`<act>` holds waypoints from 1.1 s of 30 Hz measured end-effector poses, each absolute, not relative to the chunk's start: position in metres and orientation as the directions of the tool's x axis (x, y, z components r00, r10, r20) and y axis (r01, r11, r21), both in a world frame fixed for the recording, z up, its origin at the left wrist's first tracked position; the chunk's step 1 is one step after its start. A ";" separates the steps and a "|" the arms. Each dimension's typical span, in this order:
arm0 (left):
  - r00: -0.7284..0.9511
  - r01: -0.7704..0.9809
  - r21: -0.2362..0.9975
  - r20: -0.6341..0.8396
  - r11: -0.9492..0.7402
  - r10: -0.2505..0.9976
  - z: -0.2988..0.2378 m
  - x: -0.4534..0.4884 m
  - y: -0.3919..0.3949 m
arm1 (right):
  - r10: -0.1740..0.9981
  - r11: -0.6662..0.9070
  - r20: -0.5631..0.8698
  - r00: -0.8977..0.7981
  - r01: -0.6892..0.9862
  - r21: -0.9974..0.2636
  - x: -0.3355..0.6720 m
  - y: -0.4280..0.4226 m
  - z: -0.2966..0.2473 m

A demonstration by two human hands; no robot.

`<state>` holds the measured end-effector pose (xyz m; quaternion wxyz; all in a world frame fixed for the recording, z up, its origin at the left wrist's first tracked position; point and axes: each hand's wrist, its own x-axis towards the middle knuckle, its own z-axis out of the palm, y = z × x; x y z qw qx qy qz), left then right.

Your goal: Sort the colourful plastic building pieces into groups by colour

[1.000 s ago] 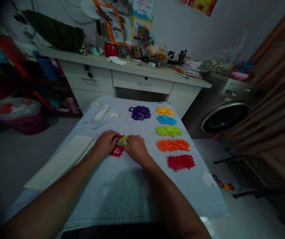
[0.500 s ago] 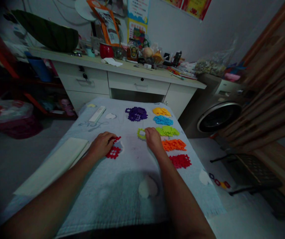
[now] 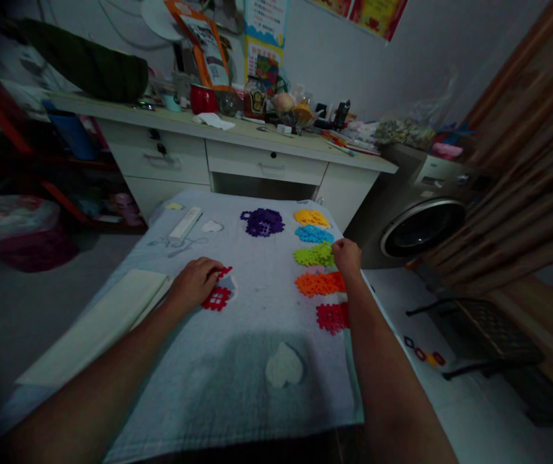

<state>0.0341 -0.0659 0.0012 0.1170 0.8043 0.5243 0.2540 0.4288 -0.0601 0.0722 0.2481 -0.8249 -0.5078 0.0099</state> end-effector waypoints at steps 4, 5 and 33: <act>0.318 0.778 0.463 0.292 -0.424 0.902 0.000 0.034 -0.065 | 0.830 -0.400 0.250 0.498 0.845 -0.355 0.429 -0.057 0.067; 0.317 0.780 0.461 0.291 -0.423 0.903 -0.001 0.034 -0.065 | 0.827 -0.408 0.254 0.501 0.847 -0.342 0.429 -0.056 0.066; 0.150 0.673 0.673 0.282 -0.306 0.948 0.003 0.029 -0.063 | 0.829 0.556 0.179 -0.530 0.745 -0.368 0.213 -0.125 0.034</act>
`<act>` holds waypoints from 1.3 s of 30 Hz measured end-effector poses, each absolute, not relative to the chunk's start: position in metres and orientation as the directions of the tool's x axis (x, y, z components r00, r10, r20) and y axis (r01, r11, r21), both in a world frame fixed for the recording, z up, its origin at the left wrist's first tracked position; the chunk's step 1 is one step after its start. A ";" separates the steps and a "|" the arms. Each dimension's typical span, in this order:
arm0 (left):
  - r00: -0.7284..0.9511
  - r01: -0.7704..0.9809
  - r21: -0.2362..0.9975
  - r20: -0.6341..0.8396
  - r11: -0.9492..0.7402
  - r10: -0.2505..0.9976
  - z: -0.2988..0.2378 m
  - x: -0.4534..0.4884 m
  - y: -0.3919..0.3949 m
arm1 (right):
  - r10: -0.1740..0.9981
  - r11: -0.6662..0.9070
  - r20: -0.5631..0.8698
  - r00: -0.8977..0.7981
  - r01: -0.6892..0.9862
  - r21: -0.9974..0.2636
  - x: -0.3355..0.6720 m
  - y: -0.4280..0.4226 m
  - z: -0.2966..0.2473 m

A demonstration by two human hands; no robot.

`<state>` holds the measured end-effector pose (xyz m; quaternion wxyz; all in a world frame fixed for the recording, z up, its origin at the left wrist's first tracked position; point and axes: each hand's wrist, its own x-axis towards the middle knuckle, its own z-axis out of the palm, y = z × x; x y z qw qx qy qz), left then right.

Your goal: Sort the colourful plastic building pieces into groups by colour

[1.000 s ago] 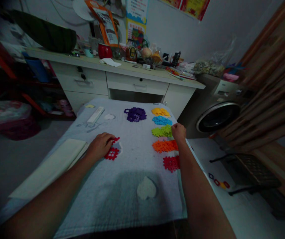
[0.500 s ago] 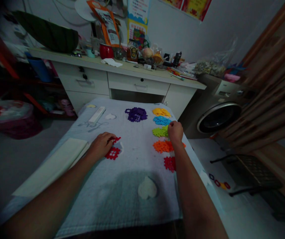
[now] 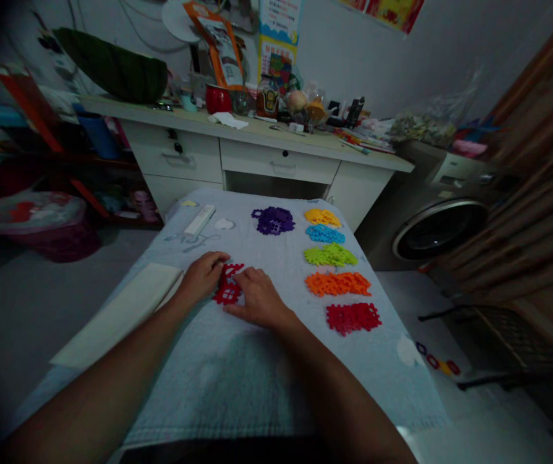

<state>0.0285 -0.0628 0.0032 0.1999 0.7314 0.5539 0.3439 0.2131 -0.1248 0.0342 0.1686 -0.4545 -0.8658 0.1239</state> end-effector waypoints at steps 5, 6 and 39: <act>0.154 0.675 0.670 0.282 -0.310 0.947 0.002 0.029 -0.062 | 0.826 0.564 0.175 -0.537 0.778 -0.277 0.209 -0.125 0.029; 0.154 0.679 0.667 0.278 -0.306 0.948 0.002 0.030 -0.062 | 0.821 0.571 0.175 -0.544 0.775 -0.270 0.209 -0.126 0.030; 0.322 0.740 0.526 0.269 -0.419 0.908 -0.005 0.030 -0.058 | 0.977 -0.132 0.076 0.198 0.849 -0.511 0.454 -0.216 0.072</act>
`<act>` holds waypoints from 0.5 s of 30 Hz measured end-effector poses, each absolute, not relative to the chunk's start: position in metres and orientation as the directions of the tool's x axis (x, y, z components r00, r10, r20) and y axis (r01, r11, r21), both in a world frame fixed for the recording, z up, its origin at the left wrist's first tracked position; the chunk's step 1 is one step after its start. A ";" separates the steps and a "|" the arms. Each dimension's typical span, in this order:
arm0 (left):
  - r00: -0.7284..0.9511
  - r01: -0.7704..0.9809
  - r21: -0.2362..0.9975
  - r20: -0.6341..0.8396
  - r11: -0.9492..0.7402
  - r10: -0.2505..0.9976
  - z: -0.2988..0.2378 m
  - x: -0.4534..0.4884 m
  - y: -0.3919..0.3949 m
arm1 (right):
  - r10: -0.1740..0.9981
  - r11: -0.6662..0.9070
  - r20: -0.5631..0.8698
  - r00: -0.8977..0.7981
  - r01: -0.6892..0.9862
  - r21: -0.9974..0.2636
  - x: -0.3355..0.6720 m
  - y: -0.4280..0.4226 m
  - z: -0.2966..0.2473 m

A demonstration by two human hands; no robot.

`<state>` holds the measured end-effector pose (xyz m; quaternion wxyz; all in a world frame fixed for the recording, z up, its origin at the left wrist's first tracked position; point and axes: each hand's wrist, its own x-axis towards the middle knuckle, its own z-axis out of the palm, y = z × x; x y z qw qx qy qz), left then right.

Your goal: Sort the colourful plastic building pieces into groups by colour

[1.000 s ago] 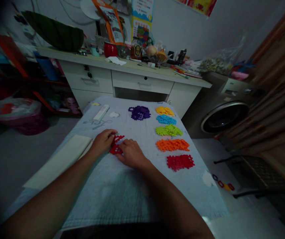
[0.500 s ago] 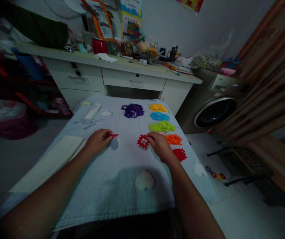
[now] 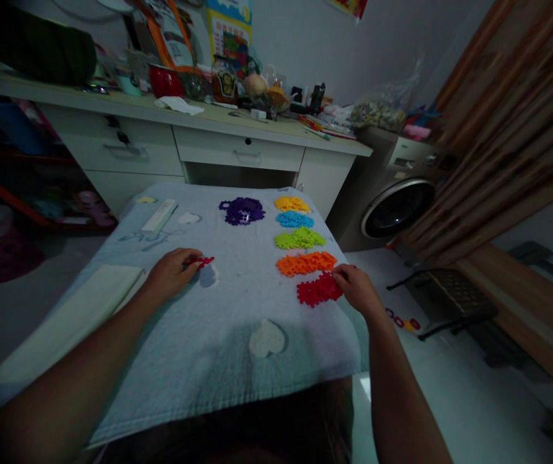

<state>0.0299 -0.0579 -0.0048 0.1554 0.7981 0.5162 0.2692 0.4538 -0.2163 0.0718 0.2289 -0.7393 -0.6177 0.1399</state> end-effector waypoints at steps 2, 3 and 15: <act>0.324 0.740 0.522 0.277 -0.424 0.905 -0.005 0.029 -0.057 | 0.973 -0.150 0.095 0.211 0.887 -0.437 0.450 -0.216 0.069; 0.326 0.739 0.521 0.279 -0.427 0.903 -0.005 0.029 -0.057 | 0.970 -0.163 0.105 0.221 0.904 -0.396 0.448 -0.215 0.068; 0.258 0.726 0.581 0.266 -0.368 0.929 -0.001 0.032 -0.062 | 0.979 0.031 0.199 0.035 0.948 -0.316 0.351 -0.183 0.085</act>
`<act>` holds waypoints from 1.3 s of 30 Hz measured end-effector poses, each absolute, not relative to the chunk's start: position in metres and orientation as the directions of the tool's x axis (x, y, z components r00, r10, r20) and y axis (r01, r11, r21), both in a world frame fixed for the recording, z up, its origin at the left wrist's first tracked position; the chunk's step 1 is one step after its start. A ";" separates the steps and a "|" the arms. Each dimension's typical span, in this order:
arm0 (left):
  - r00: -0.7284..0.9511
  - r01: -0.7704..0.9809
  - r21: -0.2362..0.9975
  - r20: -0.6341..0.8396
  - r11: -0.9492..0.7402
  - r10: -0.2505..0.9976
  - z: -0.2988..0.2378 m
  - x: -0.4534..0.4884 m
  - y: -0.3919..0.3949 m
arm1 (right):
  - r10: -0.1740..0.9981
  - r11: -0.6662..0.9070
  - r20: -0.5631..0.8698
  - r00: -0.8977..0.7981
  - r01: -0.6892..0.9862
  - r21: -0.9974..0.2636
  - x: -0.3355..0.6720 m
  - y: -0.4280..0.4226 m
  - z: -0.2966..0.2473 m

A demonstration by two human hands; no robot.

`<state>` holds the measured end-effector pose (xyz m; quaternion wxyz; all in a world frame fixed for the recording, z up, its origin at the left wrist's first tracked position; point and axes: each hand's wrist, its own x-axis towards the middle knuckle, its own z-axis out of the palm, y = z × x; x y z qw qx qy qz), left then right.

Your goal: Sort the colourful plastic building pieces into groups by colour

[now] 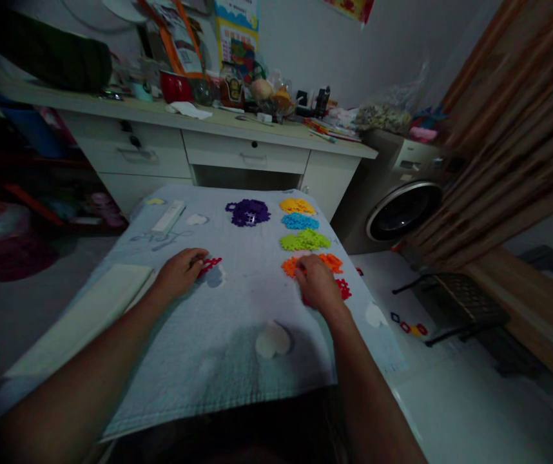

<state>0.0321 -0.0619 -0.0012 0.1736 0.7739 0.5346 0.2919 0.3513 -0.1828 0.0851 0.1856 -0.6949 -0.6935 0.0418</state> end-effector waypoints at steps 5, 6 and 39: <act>0.210 0.693 0.631 0.286 -0.349 0.935 -0.002 0.031 -0.062 | 0.936 0.345 0.050 -0.347 0.886 -0.311 0.264 -0.150 0.080; 0.197 0.684 0.644 0.289 -0.343 0.937 -0.002 0.030 -0.062 | 0.917 0.390 0.038 -0.397 0.874 -0.288 0.250 -0.143 0.076; 0.065 0.538 0.808 0.243 -0.239 0.968 -0.004 0.027 -0.057 | 0.981 0.193 0.088 -0.174 0.930 -0.314 0.308 -0.153 0.087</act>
